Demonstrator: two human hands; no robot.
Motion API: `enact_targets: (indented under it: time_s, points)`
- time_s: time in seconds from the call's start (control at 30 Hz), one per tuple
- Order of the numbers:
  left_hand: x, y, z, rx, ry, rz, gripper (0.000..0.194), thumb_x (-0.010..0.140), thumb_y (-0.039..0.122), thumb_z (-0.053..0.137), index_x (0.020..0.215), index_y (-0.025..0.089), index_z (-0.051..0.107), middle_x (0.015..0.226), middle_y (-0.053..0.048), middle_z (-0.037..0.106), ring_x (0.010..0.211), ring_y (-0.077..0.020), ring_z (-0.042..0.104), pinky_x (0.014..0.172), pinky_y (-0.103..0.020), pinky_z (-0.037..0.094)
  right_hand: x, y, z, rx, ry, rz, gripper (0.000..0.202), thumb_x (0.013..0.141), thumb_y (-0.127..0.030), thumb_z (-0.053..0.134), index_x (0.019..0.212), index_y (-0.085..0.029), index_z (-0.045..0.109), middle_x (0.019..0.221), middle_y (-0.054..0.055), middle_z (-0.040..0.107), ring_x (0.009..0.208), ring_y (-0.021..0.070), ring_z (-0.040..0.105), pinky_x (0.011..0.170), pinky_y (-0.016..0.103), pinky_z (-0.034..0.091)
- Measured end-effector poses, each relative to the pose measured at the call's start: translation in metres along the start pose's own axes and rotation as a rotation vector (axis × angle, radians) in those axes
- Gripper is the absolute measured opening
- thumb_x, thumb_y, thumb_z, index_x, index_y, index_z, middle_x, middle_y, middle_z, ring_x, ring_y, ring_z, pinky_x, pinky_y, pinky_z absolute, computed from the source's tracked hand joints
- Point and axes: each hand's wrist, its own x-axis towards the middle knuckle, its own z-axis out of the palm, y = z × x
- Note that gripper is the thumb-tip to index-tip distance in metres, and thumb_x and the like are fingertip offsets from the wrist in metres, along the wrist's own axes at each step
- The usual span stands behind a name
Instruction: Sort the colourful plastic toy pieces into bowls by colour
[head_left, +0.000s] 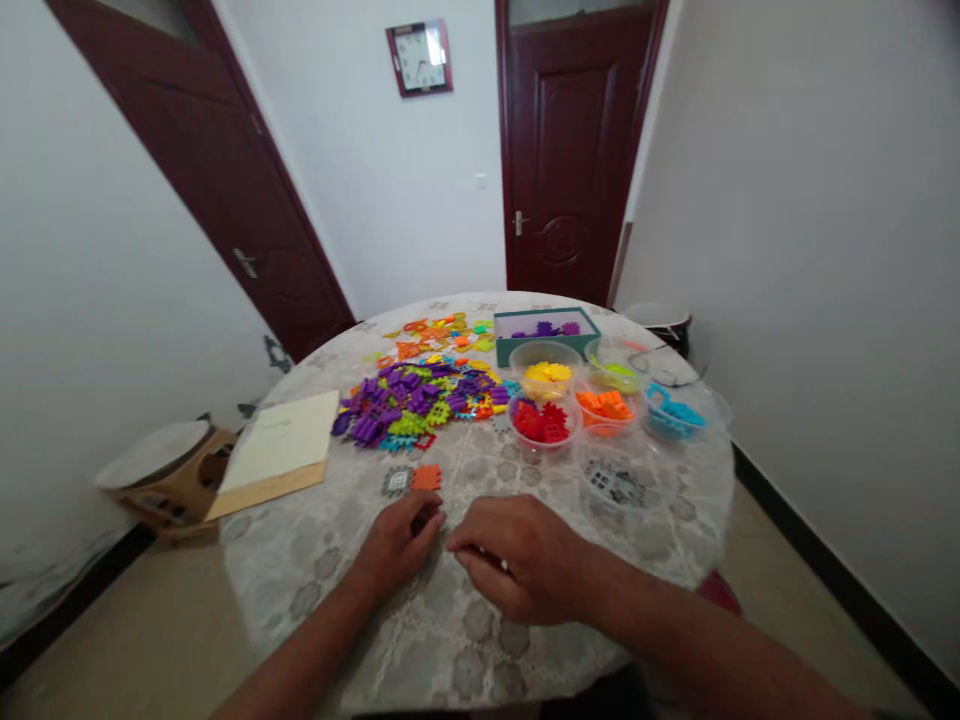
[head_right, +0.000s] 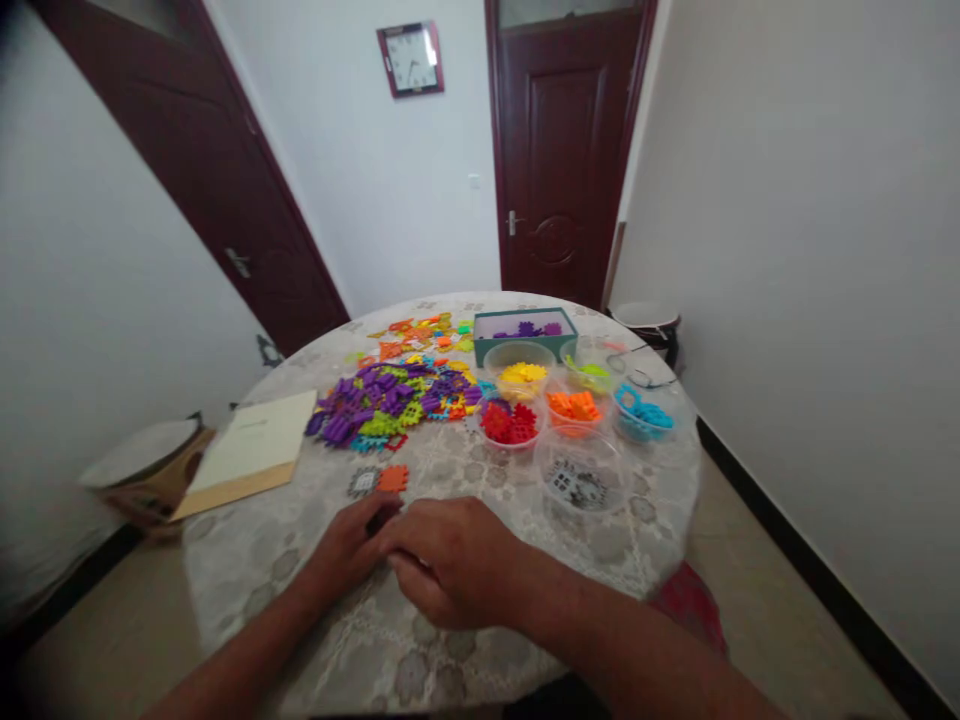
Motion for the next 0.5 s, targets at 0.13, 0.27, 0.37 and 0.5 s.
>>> enact_targets:
  time_s: [0.13, 0.27, 0.37, 0.5]
  points:
    - [-0.003, -0.006, 0.005, -0.027, -0.017, 0.064, 0.018, 0.085, 0.024, 0.059, 0.099, 0.019, 0.068, 0.094, -0.006, 0.075, 0.089, -0.021, 0.07, 0.083, -0.032, 0.054, 0.019, 0.019, 0.052, 0.017, -0.046, -0.098, 0.015, 0.093, -0.02, 0.054, 0.104, -0.022, 0.065, 0.099, 0.006, 0.075, 0.089, 0.0206, 0.07, 0.08, 0.032, 0.054]
    - [-0.004, -0.015, 0.014, -0.008, 0.046, 0.108, 0.013, 0.087, 0.025, 0.057, 0.093, 0.019, 0.066, 0.093, -0.007, 0.073, 0.088, -0.0212, 0.068, 0.083, -0.034, 0.054, 0.021, 0.054, 0.083, -0.051, 0.151, -0.132, 0.017, 0.096, -0.018, 0.052, 0.107, -0.021, 0.065, 0.097, 0.008, 0.073, 0.088, 0.0215, 0.067, 0.08, 0.034, 0.055]
    - [-0.005, -0.016, 0.018, 0.006, 0.061, 0.1, 0.015, 0.09, 0.026, 0.057, 0.101, 0.02, 0.066, 0.089, -0.005, 0.071, 0.081, -0.0184, 0.065, 0.078, -0.031, 0.052, 0.013, 0.078, 0.091, -0.073, 0.301, -0.029, 0.021, 0.096, -0.013, 0.051, 0.109, -0.022, 0.065, 0.095, 0.008, 0.069, 0.09, 0.0226, 0.064, 0.083, 0.037, 0.054]
    - [-0.006, -0.013, 0.018, 0.025, 0.088, 0.112, 0.019, 0.09, 0.026, 0.062, 0.107, 0.019, 0.067, 0.084, -0.003, 0.07, 0.075, -0.0166, 0.064, 0.073, -0.028, 0.051, 0.005, 0.096, 0.095, -0.016, 0.339, 0.133, 0.029, 0.093, -0.006, 0.049, 0.111, -0.022, 0.066, 0.098, 0.008, 0.067, 0.095, 0.0229, 0.063, 0.086, 0.038, 0.053]
